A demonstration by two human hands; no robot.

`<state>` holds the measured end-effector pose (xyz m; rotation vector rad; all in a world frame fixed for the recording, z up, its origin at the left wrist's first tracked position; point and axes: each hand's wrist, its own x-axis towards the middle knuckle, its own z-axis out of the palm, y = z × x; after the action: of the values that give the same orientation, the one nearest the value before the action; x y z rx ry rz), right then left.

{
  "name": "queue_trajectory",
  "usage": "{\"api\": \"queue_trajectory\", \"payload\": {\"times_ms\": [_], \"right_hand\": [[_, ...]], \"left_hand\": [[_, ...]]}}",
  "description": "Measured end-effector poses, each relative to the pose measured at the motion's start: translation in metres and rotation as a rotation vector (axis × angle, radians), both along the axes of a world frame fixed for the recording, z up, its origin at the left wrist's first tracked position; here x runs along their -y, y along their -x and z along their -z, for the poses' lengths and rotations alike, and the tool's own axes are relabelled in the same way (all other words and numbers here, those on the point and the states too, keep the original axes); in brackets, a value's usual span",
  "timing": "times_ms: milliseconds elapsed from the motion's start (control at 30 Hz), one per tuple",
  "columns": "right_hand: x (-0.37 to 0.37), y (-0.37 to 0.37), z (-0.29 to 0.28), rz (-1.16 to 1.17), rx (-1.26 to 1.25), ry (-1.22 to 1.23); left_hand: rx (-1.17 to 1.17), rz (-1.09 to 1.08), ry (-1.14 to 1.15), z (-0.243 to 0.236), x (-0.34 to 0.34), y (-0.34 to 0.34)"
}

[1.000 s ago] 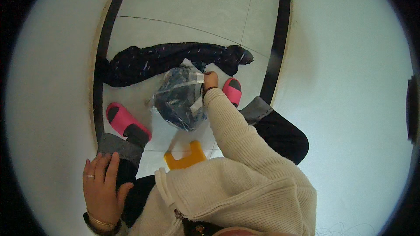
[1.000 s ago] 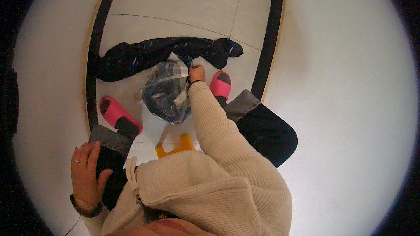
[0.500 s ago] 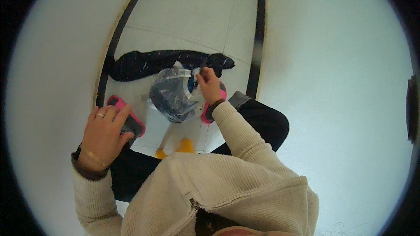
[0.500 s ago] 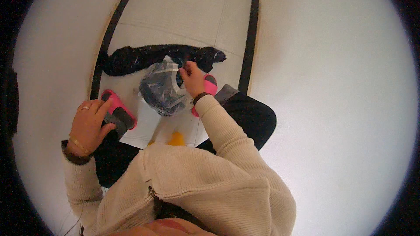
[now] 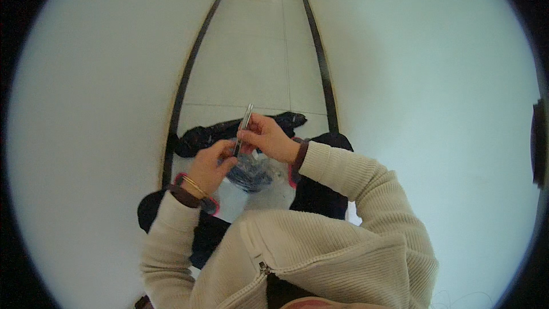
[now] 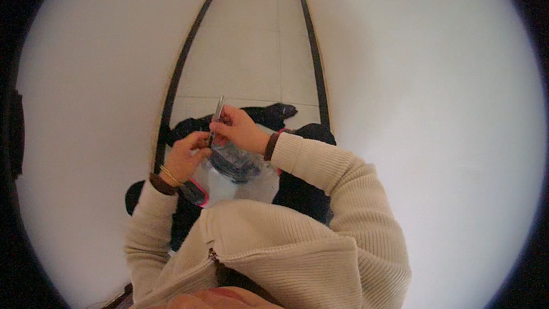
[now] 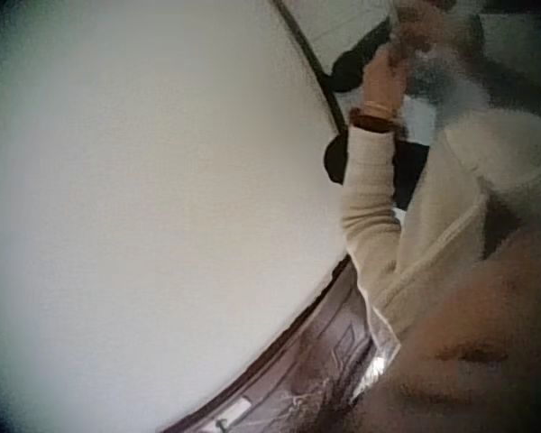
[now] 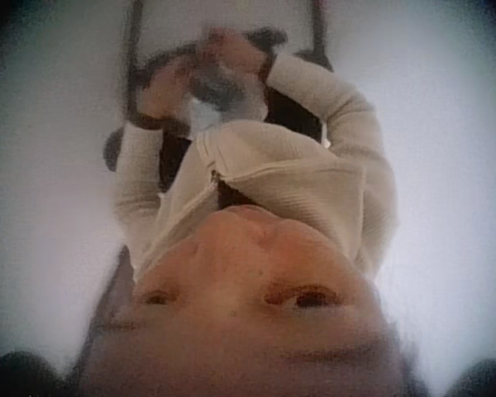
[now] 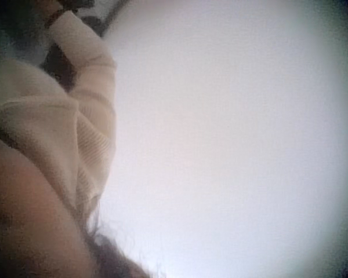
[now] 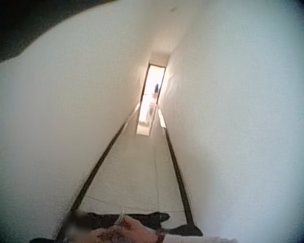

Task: The person sits on the floor and folds a black plastic sheet. They then move to a wooden door and use a metal tool to pry and adjust the door lock mechanism.

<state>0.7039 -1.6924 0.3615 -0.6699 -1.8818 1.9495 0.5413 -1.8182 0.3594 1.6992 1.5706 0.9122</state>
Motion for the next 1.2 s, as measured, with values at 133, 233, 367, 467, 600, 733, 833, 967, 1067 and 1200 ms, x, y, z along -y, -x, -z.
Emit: {"api": "queue_trajectory", "payload": {"times_ms": [133, 233, 367, 467, 600, 733, 833, 967, 1067, 1200], "right_hand": [[-0.008, 0.007, 0.016, -0.039, 0.001, 0.193], [-0.013, 0.008, 0.026, -0.111, 0.019, 0.241], [-0.019, 0.003, 0.032, -0.134, 0.013, 0.286], [-0.025, 0.000, 0.030, -0.103, -0.023, 0.336], [-0.030, -0.005, 0.018, -0.031, -0.017, 0.364], [-0.035, -0.009, 0.012, -0.005, -0.042, 0.366], [-0.034, -0.010, 0.015, 0.011, -0.037, 0.430], [-0.030, -0.010, 0.015, 0.041, -0.019, 0.452], [-0.027, -0.015, 0.015, 0.046, -0.036, 0.506], [-0.025, -0.020, 0.018, 0.024, -0.024, 0.513]], "left_hand": [[-0.028, -0.081, 0.102, 0.015, -0.003, -0.004], [-0.118, -0.094, 0.089, 0.026, 0.000, -0.003], [-0.210, -0.107, 0.006, 0.028, -0.003, -0.010], [-0.351, -0.115, -0.067, 0.029, -0.012, -0.012], [-0.332, -0.086, -0.142, 0.020, -0.028, -0.016], [-0.222, -0.143, -0.036, 0.018, -0.037, -0.024], [-0.013, -0.204, 0.015, 0.017, -0.038, -0.029], [0.087, -0.207, 0.117, 0.019, -0.037, -0.031], [0.105, -0.195, 0.134, 0.019, -0.038, -0.034], [0.101, -0.181, 0.161, 0.023, -0.036, -0.038]]}}
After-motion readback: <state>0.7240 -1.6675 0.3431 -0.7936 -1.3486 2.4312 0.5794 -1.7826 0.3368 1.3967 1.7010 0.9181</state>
